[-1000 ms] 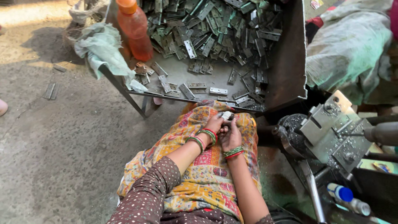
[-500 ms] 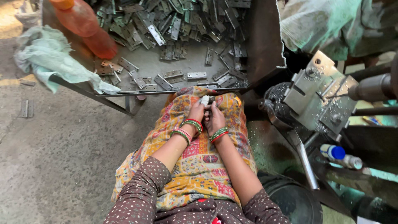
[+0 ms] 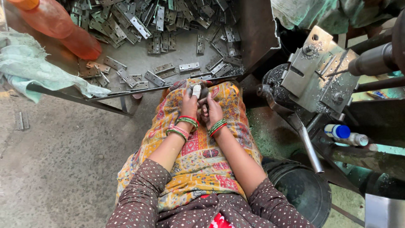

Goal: The person sits on the floor and repeatedly picks up small metal brackets from a pile, places them into a drill press, and operates the lever to drill holes. After drilling, the person removes the bracket and places it back into the pile.

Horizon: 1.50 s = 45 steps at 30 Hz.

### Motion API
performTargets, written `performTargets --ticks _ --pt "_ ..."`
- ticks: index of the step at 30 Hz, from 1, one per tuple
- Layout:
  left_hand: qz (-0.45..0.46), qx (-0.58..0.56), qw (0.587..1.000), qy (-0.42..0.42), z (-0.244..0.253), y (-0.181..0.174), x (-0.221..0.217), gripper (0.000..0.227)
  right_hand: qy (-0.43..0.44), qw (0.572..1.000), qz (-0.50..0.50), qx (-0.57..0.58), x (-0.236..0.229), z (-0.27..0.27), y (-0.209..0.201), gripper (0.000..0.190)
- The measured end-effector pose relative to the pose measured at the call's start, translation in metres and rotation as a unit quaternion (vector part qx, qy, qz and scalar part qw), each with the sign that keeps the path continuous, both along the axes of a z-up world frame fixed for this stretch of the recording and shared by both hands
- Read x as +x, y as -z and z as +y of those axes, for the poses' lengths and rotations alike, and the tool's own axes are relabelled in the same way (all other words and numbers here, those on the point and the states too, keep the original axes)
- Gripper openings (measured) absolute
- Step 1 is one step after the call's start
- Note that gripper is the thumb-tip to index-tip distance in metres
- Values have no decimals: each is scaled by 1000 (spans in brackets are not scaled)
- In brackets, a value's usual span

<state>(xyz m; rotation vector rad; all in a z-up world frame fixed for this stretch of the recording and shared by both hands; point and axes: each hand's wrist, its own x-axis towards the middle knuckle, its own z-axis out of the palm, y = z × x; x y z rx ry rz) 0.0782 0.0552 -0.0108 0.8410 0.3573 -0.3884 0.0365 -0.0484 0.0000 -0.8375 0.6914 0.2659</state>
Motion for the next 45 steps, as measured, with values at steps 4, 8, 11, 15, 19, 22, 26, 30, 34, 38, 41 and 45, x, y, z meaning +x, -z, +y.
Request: performTargets --ticks 4,8,11,15,19,22,26,30,34,38,41,45 --pt "-358 364 859 -41 9 -28 12 37 4 1000 6 -3 2 0 11 40" --pt "-425 567 703 69 2 -46 51 56 5 1000 -9 12 4 2 25 36" --pt "-487 595 629 115 -22 -46 93 61 6 997 44 -63 8 0 33 35" --pt "-488 626 566 221 -77 -30 154 65 2 998 43 -50 5 0 43 38" --pt "-492 629 555 234 -122 -7 214 72 -8 997 55 -58 11 7 55 41" --pt "-504 628 547 229 -137 17 239 68 -2 997 42 -64 5 10 65 34" --pt "-539 640 502 218 -127 34 255 56 -32 997 34 -62 5 15 72 41" --pt "-555 655 447 250 -94 18 246 58 -51 995 38 -77 5 12 63 44" --pt "-529 672 438 279 -29 -12 217 48 -49 997 36 -51 8 15 50 46" --pt "-423 695 450 367 30 -35 180 34 -58 996 35 -55 11 16 39 46" --pt "-430 717 414 361 41 -43 169 32 -76 994 33 -64 10 19 36 46" --pt "-570 668 425 217 -11 -40 188 39 -64 996 33 -53 14 17 40 45"
